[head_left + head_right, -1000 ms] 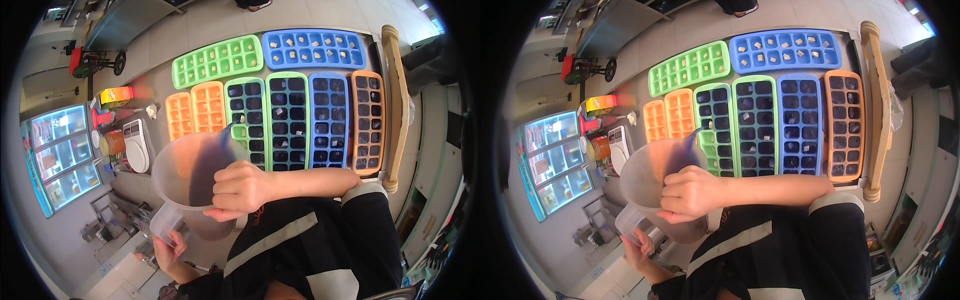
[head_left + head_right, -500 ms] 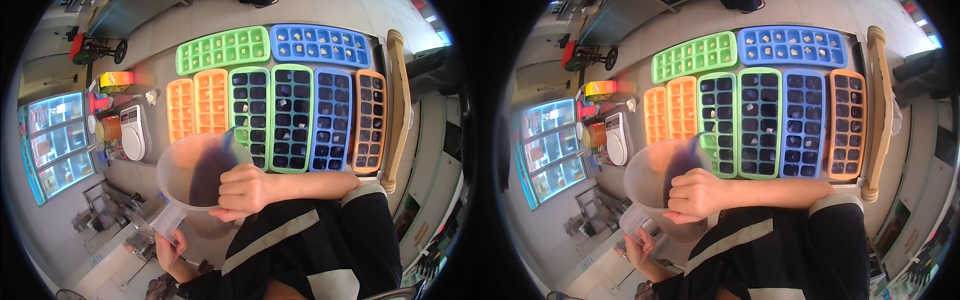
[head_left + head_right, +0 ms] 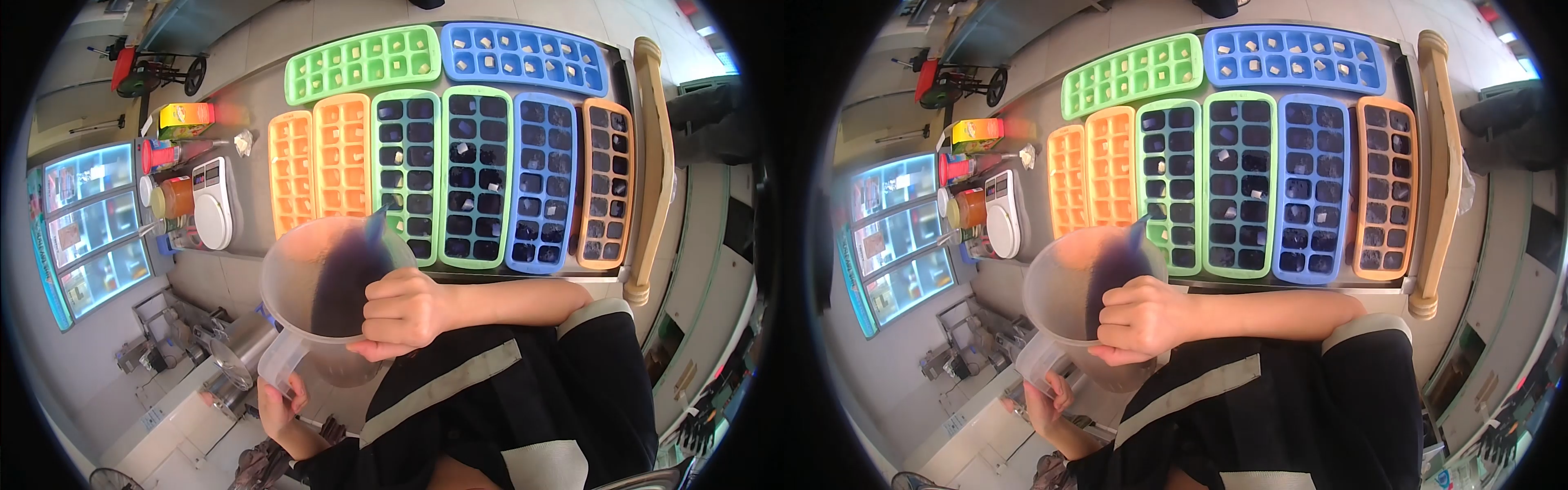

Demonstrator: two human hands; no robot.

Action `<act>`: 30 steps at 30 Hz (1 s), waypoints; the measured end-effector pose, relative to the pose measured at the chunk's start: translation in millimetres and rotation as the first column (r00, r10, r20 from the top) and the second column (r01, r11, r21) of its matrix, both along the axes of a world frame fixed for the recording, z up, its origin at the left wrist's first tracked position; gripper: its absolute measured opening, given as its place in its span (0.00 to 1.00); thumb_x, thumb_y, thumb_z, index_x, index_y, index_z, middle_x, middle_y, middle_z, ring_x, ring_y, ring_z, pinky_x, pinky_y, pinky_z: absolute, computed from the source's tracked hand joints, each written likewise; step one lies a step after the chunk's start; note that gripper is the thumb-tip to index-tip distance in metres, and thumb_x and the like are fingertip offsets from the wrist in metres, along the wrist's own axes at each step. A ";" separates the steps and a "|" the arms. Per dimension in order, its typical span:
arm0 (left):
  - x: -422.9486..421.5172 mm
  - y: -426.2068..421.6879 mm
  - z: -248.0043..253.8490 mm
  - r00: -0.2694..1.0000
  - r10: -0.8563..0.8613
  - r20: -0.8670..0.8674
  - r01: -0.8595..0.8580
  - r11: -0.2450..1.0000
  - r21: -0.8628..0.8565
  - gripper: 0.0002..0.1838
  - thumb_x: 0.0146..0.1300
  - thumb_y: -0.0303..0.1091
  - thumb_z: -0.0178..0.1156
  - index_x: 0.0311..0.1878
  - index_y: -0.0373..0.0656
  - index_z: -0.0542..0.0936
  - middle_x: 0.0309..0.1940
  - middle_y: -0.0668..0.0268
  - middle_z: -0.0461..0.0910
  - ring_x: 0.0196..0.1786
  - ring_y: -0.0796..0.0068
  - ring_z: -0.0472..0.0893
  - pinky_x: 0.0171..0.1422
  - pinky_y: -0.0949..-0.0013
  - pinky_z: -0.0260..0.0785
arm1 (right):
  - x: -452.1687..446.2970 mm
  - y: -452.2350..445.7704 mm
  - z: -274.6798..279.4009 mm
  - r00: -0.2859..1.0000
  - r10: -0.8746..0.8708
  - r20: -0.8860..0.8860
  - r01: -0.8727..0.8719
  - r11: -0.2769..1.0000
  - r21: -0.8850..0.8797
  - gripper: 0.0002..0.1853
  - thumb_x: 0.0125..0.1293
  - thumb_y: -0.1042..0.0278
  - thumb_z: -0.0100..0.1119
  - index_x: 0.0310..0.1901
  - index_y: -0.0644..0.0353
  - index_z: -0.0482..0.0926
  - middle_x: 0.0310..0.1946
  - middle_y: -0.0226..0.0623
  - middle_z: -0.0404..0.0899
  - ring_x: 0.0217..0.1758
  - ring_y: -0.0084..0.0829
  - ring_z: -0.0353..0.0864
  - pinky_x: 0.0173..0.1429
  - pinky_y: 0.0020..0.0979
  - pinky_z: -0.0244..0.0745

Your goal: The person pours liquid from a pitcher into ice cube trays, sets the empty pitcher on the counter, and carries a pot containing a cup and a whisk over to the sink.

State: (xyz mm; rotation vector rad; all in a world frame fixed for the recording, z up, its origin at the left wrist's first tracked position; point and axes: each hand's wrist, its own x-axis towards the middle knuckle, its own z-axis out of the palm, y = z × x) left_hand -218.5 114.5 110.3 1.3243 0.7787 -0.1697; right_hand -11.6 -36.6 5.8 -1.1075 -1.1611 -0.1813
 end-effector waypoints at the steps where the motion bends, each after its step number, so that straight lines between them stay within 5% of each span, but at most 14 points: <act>1: -1.0 -0.9 0.0 1.000 -0.001 -0.005 0.001 1.000 0.007 0.32 0.53 0.62 0.44 0.22 0.35 0.67 0.06 0.70 0.59 0.08 0.84 0.56 0.11 0.81 0.45 | -1.5 -2.0 0.1 1.000 0.008 0.001 -0.008 0.999 -0.039 0.14 0.41 0.69 0.60 0.11 0.58 0.63 0.09 0.28 0.55 0.12 0.26 0.58 0.12 0.25 0.53; 7: -9.5 -4.3 0.3 0.999 0.014 -0.030 -0.013 1.000 0.024 0.32 0.52 0.63 0.45 0.21 0.35 0.67 0.06 0.70 0.59 0.08 0.84 0.57 0.11 0.81 0.44 | -12.6 0.5 -3.9 1.000 0.017 -0.024 -0.016 0.999 0.036 0.18 0.44 0.71 0.60 0.09 0.58 0.60 0.09 0.27 0.52 0.09 0.24 0.54 0.11 0.24 0.46; 30: -58.4 -11.0 -4.8 0.999 0.021 -0.028 -0.020 0.999 0.048 0.34 0.51 0.62 0.47 0.28 0.30 0.69 0.09 0.68 0.63 0.10 0.86 0.59 0.13 0.82 0.47 | -51.7 -4.8 -8.2 0.995 0.092 -0.031 -0.091 0.995 0.030 0.18 0.45 0.71 0.60 0.09 0.56 0.60 0.09 0.27 0.55 0.10 0.24 0.55 0.11 0.23 0.47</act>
